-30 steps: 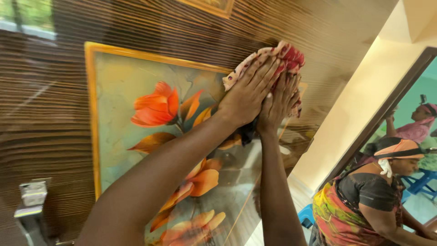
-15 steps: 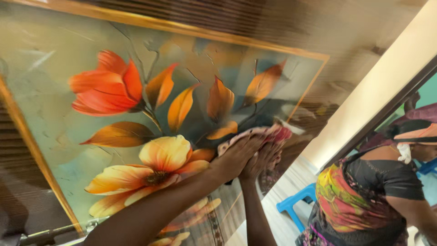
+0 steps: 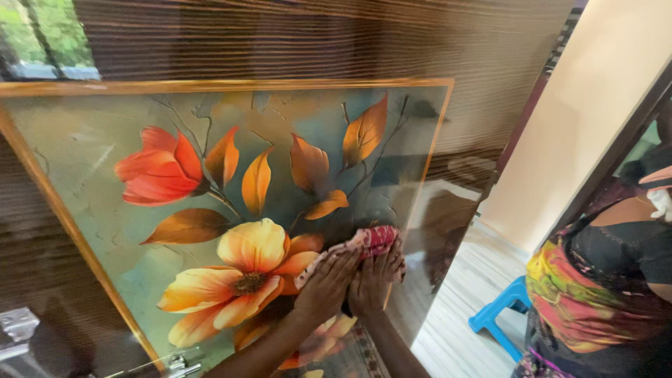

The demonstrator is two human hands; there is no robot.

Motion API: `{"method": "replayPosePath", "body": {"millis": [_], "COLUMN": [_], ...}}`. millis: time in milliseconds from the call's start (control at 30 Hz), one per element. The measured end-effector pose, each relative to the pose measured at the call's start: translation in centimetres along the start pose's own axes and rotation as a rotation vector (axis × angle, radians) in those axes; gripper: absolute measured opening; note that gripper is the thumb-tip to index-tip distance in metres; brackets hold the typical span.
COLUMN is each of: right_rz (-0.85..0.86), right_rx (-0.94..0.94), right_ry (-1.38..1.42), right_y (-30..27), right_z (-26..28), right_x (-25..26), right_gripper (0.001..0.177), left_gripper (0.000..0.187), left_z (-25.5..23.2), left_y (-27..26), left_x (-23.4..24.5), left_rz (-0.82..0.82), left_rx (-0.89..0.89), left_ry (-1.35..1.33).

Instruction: The person wipes a glass surface with a patterned cloth. The glass appears to be a door or partition with a floral design behind it. The person uses both hands to rub the cloth across the surface repeatedly.

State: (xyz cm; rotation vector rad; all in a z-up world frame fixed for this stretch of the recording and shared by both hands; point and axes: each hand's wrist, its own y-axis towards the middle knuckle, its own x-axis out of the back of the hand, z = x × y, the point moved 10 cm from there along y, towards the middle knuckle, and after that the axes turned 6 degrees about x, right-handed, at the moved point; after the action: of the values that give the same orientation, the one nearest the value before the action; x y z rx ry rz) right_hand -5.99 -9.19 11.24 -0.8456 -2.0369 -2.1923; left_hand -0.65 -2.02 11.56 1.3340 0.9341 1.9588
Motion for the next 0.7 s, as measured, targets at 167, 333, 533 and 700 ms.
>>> {"method": "replayPosePath", "body": {"millis": [167,333,533,700], "right_rz": [-0.195,-0.132,-0.120,0.000], "right_rx": [0.193,0.248,0.385,0.410], "right_ry": [0.021,0.027,0.079,0.049], "right_y": [12.8,17.9,9.8,-5.0], "right_z": [7.2,14.4,18.3,15.9], "right_x": [3.7,3.3,-2.0,-8.9], "right_gripper": [0.057,0.043,0.047,0.036], "left_gripper": [0.058,0.051,0.050,0.020], "left_z": [9.5,16.5,16.6,11.5], "left_y": [4.4,3.8,-6.4,-17.5], "left_x": [9.3,16.2,12.0,0.3], "left_rz": [-0.152,-0.211,-0.155,0.235], "left_rx": [0.205,0.274,0.347,0.360], "left_ry": [-0.040,0.164,0.178,0.057]}}
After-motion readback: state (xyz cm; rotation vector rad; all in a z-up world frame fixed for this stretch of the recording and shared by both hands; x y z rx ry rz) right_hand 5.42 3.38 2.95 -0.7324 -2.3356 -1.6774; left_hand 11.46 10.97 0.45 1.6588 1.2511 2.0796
